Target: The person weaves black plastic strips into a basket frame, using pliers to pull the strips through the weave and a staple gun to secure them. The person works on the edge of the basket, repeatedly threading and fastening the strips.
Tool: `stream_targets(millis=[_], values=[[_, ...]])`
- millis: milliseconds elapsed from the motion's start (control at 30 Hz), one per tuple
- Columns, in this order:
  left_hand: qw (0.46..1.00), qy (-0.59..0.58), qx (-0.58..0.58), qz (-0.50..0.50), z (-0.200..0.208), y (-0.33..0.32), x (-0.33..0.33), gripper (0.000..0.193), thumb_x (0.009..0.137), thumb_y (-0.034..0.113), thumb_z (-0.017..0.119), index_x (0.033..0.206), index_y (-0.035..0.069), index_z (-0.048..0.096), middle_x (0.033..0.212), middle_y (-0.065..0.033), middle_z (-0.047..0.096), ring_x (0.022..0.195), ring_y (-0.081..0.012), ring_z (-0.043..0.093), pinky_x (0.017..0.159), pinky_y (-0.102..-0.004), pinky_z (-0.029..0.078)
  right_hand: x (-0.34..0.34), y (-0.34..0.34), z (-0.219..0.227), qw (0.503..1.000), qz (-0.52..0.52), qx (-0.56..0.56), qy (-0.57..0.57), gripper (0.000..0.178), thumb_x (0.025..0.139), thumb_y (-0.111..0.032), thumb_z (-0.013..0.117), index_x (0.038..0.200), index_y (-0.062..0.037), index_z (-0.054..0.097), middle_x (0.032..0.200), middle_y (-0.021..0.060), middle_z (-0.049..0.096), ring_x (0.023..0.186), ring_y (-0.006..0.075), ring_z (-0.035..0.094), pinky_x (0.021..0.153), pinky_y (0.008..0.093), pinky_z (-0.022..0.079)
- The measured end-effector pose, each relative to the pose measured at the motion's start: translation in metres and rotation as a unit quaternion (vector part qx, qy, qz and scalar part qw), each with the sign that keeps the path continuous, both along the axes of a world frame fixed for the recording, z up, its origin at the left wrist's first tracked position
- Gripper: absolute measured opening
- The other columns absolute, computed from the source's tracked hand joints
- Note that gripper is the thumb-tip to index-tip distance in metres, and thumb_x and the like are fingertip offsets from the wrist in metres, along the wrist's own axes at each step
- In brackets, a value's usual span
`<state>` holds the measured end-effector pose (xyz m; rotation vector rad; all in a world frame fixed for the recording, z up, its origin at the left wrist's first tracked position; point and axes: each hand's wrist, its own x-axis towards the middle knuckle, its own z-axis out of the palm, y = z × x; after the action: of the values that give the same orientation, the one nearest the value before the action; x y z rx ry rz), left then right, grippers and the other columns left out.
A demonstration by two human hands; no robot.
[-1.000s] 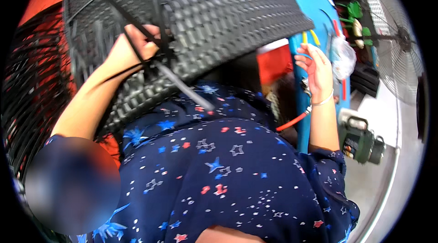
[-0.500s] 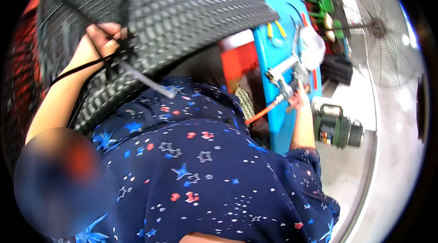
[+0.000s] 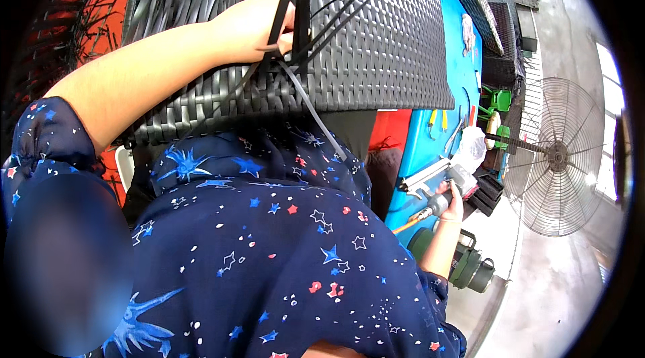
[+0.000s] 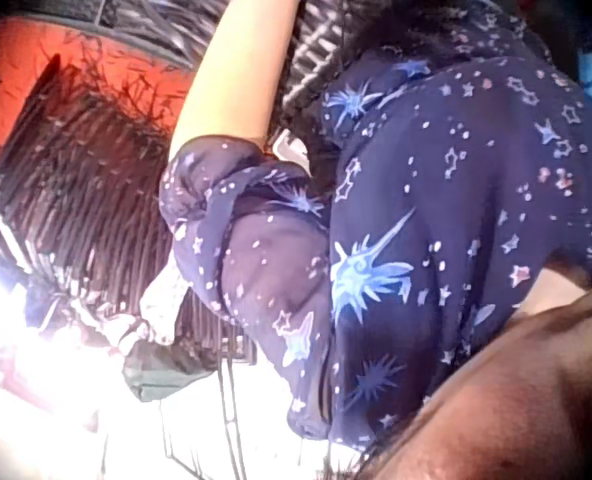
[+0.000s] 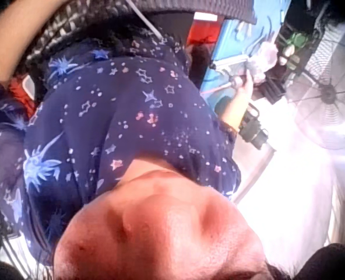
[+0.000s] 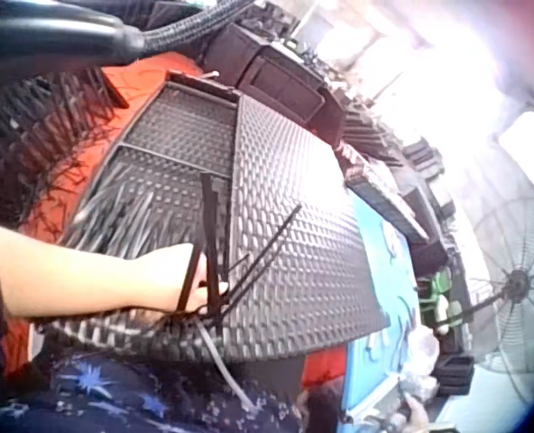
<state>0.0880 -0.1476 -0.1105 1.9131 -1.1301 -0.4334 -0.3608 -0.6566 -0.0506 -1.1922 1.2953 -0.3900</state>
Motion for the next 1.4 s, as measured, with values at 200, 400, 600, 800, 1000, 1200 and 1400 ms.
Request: stream_targets(millis=[200,400,600,800,1000,1200,1400], values=[[0.998,0.049,0.03,0.023,0.002,-0.003,-0.002,0.014,0.075,0.013,0.06,0.075,-0.001,0.062,0.065,-0.0207,0.058,0.063,-0.0367,0.058,0.06,-0.0407,0.047,0.114,0.105,0.097,0.986,0.124,-0.108,0.011,0.039,0.089,-0.016,0.066,0.122,0.0013,0.055,0.067,-0.0025,0.045,0.059,0.009,0.046,0.059,0.0272,0.042],[0.999,0.03,-0.015,0.018,-0.008,-0.004,0.001,0.013,0.073,0.012,0.063,0.075,0.0,0.063,0.067,-0.0221,0.059,0.067,-0.0391,0.06,0.061,-0.042,0.048,0.243,0.226,0.135,0.902,0.398,-0.156,0.063,0.045,0.082,-0.006,0.066,0.122,0.0094,0.051,0.066,-0.0007,0.046,0.052,0.0095,0.047,0.051,0.0243,0.041],[0.999,0.036,-0.031,0.018,-0.013,-0.008,-0.004,0.007,0.071,0.012,0.064,0.074,0.007,0.065,0.069,-0.0143,0.065,0.068,-0.0334,0.063,0.062,-0.0412,0.049,0.318,0.272,0.117,0.756,0.604,-0.177,0.181,0.026,0.079,-0.006,0.076,0.101,0.0021,0.063,0.064,-0.0011,0.057,0.05,0.0067,0.051,0.047,0.0226,0.041],[0.997,0.055,-0.047,0.029,-0.024,-0.015,-0.012,0.016,0.072,0.014,0.059,0.069,-0.002,0.061,0.066,-0.023,0.058,0.066,-0.0417,0.059,0.058,-0.0444,0.047,0.336,0.291,0.121,0.7,0.655,-0.156,0.238,0.021,0.078,-0.004,0.076,0.094,0.0013,0.064,0.062,-0.0016,0.057,0.049,0.0064,0.051,0.046,0.0227,0.04],[0.996,0.067,-0.003,0.056,-0.008,-0.008,-0.016,0.01,0.074,0.013,0.065,0.079,0.004,0.064,0.072,-0.0154,0.064,0.068,-0.0336,0.063,0.063,-0.0398,0.051,0.325,0.312,0.127,0.691,0.64,-0.187,0.278,0.028,0.077,-0.001,0.076,0.101,0.0022,0.064,0.079,0.0019,0.064,0.068,0.0068,0.057,0.061,0.024,0.047],[0.996,0.082,-0.035,0.015,-0.008,-0.009,-0.014,0.009,0.071,0.011,0.063,0.073,0.003,0.062,0.069,-0.0183,0.062,0.068,-0.0369,0.061,0.062,-0.0409,0.049,0.316,0.311,0.123,0.653,0.663,-0.253,0.264,0.036,0.075,-0.003,0.077,0.108,0.002,0.063,0.093,0.008,0.069,0.083,0.011,0.061,0.079,0.0286,0.05],[0.993,0.058,-0.093,0.031,-0.034,-0.014,-0.012,0.019,0.076,0.016,0.064,0.07,-0.001,0.06,0.064,-0.0224,0.056,0.063,-0.0391,0.058,0.056,-0.043,0.046,0.347,0.305,0.136,0.549,0.747,-0.256,0.274,0.037,0.077,-0.016,0.075,0.107,0.0029,0.063,0.074,0.0088,0.067,0.062,0.0123,0.059,0.062,0.0296,0.05]])
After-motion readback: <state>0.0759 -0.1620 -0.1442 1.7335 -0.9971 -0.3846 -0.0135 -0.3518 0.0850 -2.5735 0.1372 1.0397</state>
